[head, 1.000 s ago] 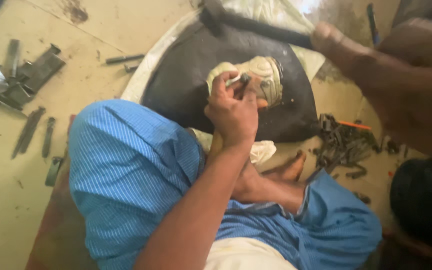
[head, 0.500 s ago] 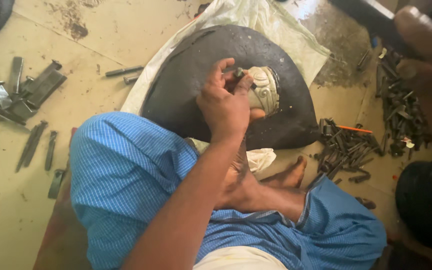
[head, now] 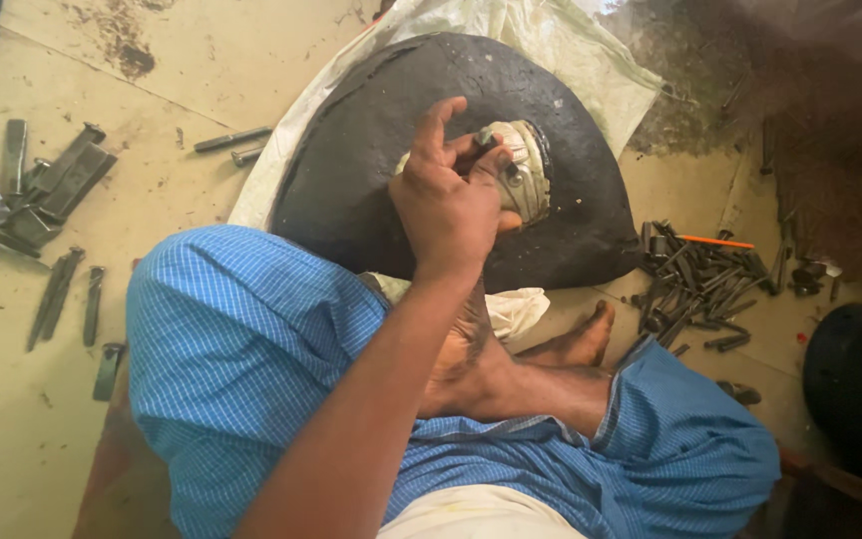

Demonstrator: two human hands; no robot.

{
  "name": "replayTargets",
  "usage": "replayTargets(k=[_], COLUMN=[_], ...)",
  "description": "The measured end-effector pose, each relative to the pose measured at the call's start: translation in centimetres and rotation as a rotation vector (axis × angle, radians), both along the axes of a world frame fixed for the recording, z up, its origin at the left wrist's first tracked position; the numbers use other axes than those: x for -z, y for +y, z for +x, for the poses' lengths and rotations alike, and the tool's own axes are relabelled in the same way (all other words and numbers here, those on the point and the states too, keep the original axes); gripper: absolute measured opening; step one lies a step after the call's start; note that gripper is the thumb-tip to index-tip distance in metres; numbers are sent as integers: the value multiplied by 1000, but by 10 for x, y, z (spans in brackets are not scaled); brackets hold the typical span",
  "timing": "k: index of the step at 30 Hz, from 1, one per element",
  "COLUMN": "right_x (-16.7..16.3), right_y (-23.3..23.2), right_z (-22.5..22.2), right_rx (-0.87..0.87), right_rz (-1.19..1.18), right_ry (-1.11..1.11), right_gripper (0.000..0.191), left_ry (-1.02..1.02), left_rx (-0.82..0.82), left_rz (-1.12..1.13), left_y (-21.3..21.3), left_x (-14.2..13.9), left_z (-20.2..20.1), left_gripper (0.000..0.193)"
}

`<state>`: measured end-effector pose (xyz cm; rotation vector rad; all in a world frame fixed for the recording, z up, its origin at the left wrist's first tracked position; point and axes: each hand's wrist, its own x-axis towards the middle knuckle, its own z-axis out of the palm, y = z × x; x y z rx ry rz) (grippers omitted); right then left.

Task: The person sits on the floor and uses a chisel and hammer to carve decorative patterns into a white ceramic pot. They hold the pot with their left hand and foot, striking the chisel with a hammer in their right hand to create grooves and details on the pot's surface.

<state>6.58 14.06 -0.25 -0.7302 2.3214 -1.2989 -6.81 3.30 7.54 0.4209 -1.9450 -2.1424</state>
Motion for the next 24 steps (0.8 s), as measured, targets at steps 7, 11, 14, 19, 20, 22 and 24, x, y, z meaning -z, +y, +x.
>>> replayTargets(k=[7,11,14,19,20,22,24], right_x=[0,-1,-4,0,2,3,1], right_y=[3,3,2,4,5,6,5], right_z=[0,0,-1,-2,-2,-3,-6], right_rx=[-3,-1,1,9,12,9,9], right_rz=[7,4,1,-10,-13,-17,-23], right_ry=[-2,0,-2,-5,-1,0,0], right_gripper=[85,83,81,78,78,77,75], left_ry=[-79,-116,13,5,38,90,113], left_rx=[-44,-12,-27,16,24,32,43], left_rz=[93,95,-69,-111,-118,-131,-203], left_y=[1,3,5,7,7,6,6], left_x=[-5,-1,2,6,6,7,8], left_z=[-1,-3,-3,-6,-8,-12,-15], left_gripper=[58,56,58,57,57,57,58])
